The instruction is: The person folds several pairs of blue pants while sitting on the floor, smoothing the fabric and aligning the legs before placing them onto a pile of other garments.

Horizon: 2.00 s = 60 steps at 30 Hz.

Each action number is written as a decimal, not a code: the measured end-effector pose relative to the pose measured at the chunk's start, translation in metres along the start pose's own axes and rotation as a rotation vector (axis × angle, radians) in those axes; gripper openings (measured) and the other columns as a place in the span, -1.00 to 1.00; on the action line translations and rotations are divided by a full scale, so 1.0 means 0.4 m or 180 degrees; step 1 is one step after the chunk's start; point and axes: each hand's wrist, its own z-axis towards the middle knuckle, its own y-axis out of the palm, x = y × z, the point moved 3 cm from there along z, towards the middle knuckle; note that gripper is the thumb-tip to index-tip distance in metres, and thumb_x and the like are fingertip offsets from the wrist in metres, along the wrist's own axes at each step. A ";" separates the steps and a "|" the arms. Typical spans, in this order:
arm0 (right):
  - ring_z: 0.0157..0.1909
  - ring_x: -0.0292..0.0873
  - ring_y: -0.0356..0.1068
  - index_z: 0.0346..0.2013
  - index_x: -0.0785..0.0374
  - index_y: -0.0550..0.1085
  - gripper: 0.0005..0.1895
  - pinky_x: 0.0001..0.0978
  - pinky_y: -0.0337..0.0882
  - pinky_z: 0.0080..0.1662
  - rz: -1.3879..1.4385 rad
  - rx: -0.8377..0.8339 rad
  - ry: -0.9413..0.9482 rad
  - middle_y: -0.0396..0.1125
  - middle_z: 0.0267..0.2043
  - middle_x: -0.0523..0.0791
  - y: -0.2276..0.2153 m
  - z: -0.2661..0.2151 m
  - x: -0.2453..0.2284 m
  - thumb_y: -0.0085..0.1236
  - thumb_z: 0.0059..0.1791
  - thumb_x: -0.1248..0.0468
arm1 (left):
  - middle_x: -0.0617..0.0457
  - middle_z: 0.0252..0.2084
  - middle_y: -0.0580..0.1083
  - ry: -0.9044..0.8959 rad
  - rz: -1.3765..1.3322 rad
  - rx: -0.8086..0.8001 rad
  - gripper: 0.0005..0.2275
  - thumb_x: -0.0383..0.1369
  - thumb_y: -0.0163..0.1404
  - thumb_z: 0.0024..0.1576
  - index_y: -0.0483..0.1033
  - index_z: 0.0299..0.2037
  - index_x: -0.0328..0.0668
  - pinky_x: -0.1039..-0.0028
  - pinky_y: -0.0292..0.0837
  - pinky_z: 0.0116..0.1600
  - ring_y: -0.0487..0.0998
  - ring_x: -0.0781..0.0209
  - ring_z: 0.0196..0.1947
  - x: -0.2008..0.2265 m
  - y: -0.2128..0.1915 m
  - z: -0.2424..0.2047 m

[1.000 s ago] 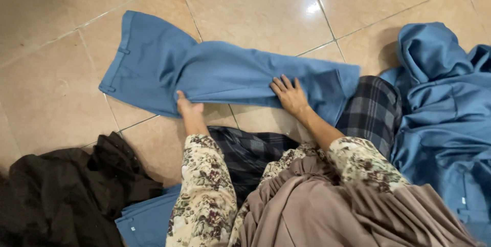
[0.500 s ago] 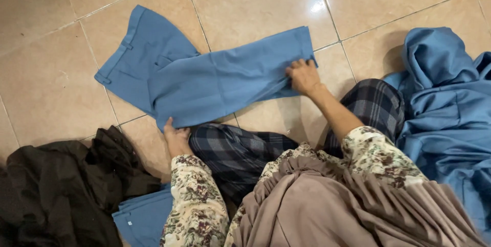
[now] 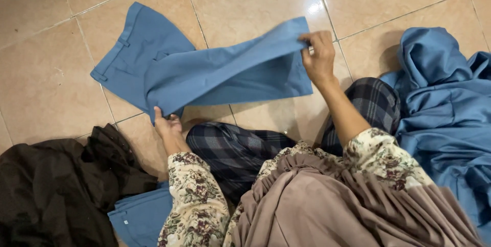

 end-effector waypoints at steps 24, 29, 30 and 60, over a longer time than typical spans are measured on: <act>0.06 0.26 0.45 -0.01 0.27 0.44 -0.51 0.18 0.48 -0.03 -0.0109 -0.1549 0.3042 0.45 -0.08 0.14 0.290 -0.419 0.309 0.40 -0.13 0.16 | -0.36 0.35 0.19 -0.0023 0.0554 0.0023 -0.16 -0.18 0.32 0.13 -0.05 0.44 -0.24 -0.03 0.33 0.29 0.35 -0.32 0.29 -0.067 -0.063 0.003; 0.10 0.18 0.40 0.08 0.25 0.34 -0.52 -0.01 0.42 0.07 0.1689 -0.0223 0.2986 0.38 0.02 0.17 0.115 -0.241 0.244 0.33 -0.07 0.41 | -0.34 0.06 0.33 -0.0014 0.0841 0.0358 -0.21 -0.12 0.33 0.08 0.08 0.37 -0.28 0.05 0.50 -0.04 0.50 -0.19 -0.12 -0.109 -0.108 0.122; 0.05 0.04 0.41 0.11 0.13 0.34 -0.47 -0.16 0.44 0.05 0.1868 0.0106 0.3020 0.38 0.00 0.07 0.071 -0.227 0.272 0.36 -0.08 0.43 | -0.31 -0.10 0.37 -0.0031 0.1037 0.0449 -0.21 -0.08 0.34 0.06 0.13 0.34 -0.30 0.13 0.54 -0.18 0.52 -0.10 -0.32 -0.130 -0.134 0.186; 0.25 0.21 0.34 0.22 0.15 0.38 -0.41 0.21 0.34 0.13 -0.1114 -0.1934 0.3732 0.39 0.14 0.09 0.037 -0.296 0.348 0.37 -0.05 0.16 | 0.10 0.08 0.51 0.5021 0.5052 -0.1780 -0.75 -0.22 -0.26 0.40 0.48 0.12 0.12 0.17 0.28 0.24 0.42 0.09 0.22 -0.250 0.461 -0.113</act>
